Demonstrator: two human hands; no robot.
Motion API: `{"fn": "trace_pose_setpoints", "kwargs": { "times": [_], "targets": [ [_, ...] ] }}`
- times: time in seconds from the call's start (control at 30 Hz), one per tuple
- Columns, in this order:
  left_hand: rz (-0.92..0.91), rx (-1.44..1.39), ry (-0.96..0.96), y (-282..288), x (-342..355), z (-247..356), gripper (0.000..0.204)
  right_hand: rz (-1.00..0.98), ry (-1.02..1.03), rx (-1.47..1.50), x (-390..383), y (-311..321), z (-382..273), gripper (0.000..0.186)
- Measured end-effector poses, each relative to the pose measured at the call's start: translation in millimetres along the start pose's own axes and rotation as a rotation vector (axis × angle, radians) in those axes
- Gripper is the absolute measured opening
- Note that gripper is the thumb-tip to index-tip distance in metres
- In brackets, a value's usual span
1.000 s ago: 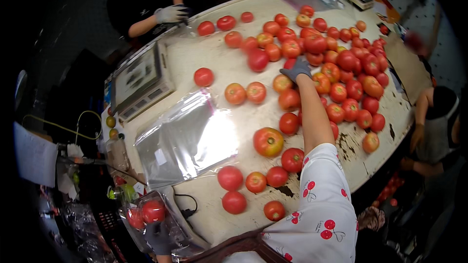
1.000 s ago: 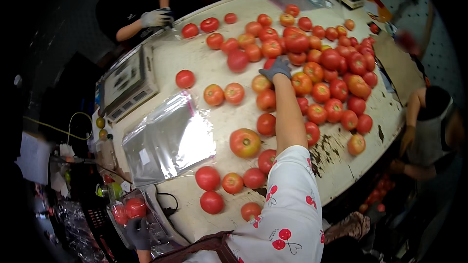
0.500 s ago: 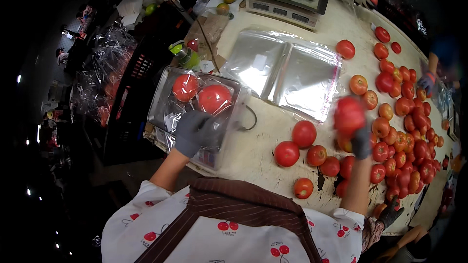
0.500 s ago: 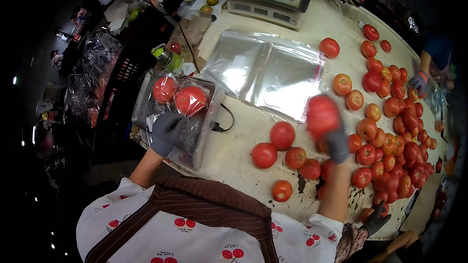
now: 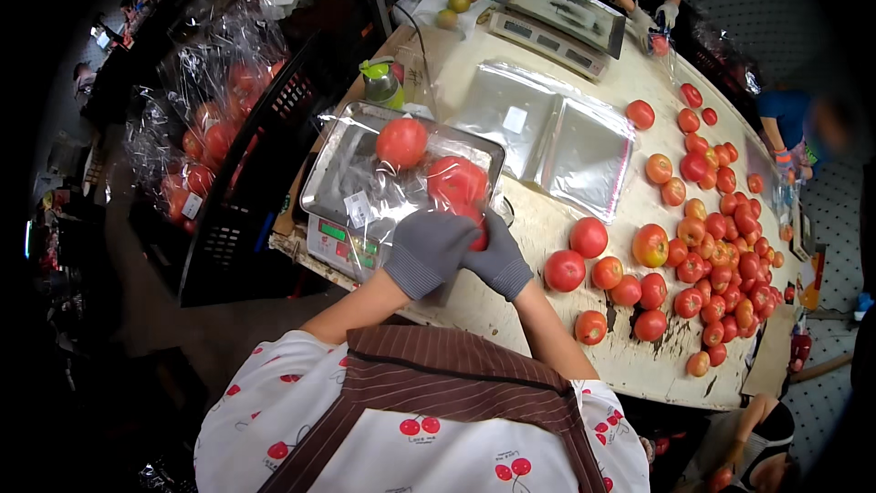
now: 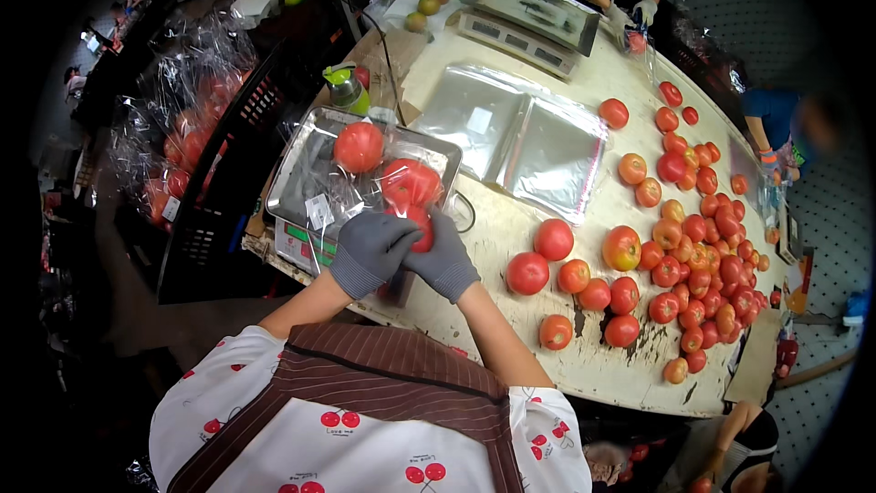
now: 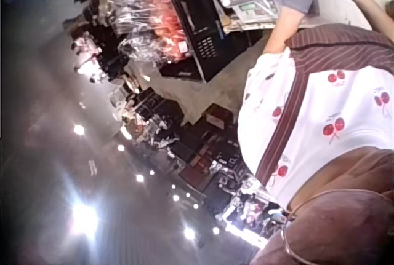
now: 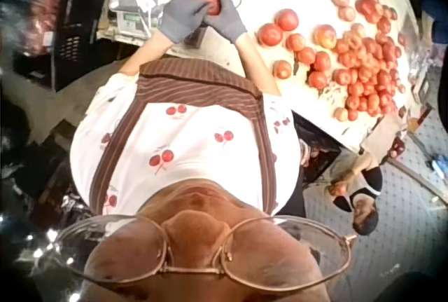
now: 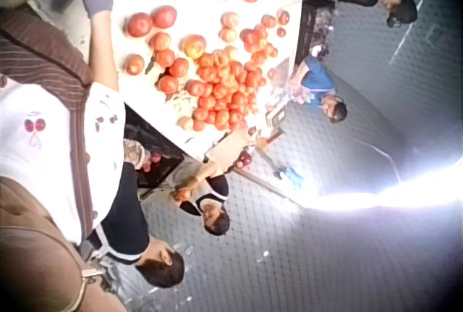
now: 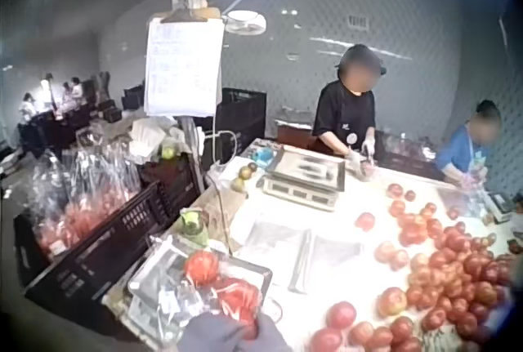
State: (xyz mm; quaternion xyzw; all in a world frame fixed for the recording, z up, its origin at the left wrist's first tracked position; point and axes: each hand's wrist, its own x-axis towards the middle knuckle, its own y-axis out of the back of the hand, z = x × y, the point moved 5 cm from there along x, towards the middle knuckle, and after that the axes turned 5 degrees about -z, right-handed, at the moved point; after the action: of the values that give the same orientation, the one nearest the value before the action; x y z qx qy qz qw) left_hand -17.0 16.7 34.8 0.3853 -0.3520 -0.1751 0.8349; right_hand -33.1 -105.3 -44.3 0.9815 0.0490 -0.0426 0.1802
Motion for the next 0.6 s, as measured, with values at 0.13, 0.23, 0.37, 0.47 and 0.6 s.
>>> {"fn": "trace_pose_setpoints", "kwargs": {
  "times": [0.13, 0.23, 0.37, 0.47, 0.6],
  "targets": [
    [-0.013, -0.056, 0.000, 3.5, -14.3, -2.4, 0.009, 0.031, -0.104, 0.280, -2.8, -8.4, 9.6, 0.063],
    [-0.022, -0.093, 0.012, -1.5, -14.1, -5.1, 0.009, 0.367, 0.038, 0.529, 18.0, -15.5, 17.8, 0.042],
    [0.050, -0.129, 0.008, -5.1, -7.5, -12.1, 0.009, 0.162, 0.082, 0.298, 20.5, -33.8, 20.8, 0.032],
    [0.127, -0.203, 0.040, -4.6, -5.9, -19.2, 0.010, 0.034, 0.209, -0.123, 16.7, -25.0, -14.5, 0.034],
    [0.120, -0.125, -0.005, -7.1, 2.1, -22.5, 0.010, -0.053, 0.533, -0.763, 42.4, -22.0, -37.7, 0.039]
  ]
}}
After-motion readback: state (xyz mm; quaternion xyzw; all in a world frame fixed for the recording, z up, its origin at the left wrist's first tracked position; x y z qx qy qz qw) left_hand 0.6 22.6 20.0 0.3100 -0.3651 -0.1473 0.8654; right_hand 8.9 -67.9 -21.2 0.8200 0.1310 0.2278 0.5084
